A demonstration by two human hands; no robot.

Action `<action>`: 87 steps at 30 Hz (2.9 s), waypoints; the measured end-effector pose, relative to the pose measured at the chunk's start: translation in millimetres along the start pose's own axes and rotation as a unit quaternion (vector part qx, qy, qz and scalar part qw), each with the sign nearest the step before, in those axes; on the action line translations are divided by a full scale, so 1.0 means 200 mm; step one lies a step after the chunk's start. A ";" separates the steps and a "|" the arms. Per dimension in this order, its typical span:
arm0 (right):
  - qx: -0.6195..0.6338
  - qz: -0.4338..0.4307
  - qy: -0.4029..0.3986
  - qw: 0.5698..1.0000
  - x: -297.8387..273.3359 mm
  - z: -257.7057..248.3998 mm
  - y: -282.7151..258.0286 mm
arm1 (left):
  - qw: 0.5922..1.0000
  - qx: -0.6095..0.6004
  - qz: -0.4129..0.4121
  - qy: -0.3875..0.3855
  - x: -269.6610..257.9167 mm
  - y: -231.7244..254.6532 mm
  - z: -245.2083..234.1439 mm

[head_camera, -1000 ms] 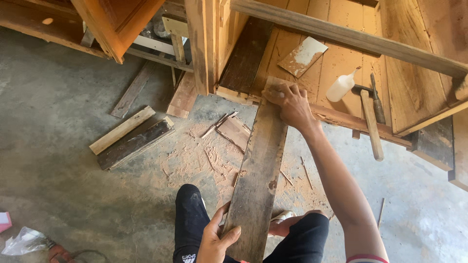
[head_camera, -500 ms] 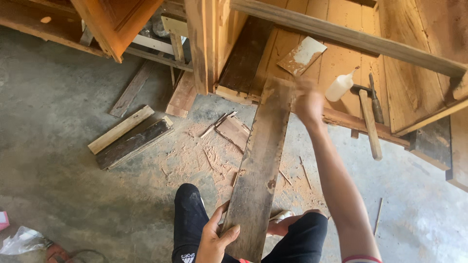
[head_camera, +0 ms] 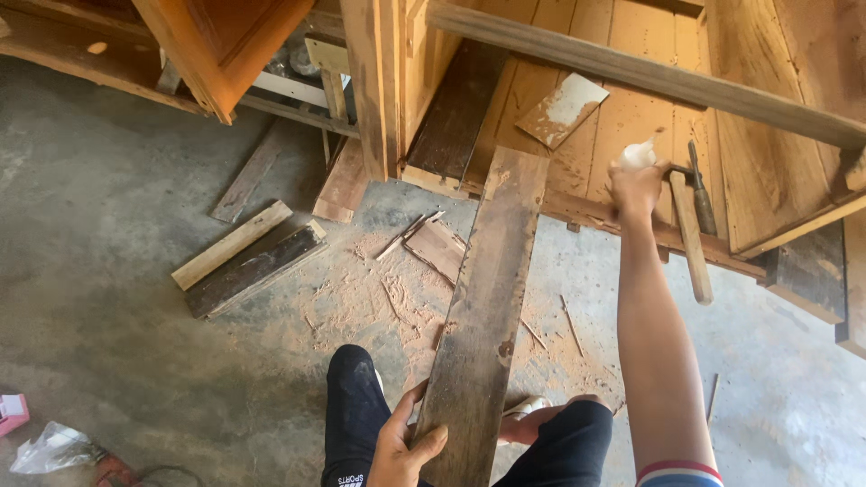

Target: The person cleans debris from a wooden plank, applies glue from a bottle to its edge, and then fits the plank into the base of a large wooden cabinet.

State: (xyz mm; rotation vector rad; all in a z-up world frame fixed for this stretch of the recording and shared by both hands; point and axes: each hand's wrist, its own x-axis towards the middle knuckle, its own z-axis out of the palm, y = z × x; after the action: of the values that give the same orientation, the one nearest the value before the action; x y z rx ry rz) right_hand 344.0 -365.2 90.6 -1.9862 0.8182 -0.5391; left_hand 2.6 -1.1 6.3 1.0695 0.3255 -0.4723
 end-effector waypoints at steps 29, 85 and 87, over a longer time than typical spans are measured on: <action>0.112 -0.065 -0.334 0.934 -0.50 -0.05 -0.06 | 0.999 0.046 0.003 0.017 -0.02 -0.02 0.04; 0.082 -0.054 0.003 0.995 -0.17 -0.13 -0.01 | 0.996 -0.017 -0.073 0.044 0.00 0.11 0.03; -0.017 -0.035 0.049 0.998 -0.11 -0.13 0.03 | 0.989 -0.038 -0.123 0.069 -0.01 0.16 0.05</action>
State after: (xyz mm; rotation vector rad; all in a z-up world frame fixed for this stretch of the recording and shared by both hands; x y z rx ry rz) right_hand 310.8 -365.8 97.2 -2.0387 0.8233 -0.6721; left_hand 17.7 2.5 36.8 0.9928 0.5981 -0.6032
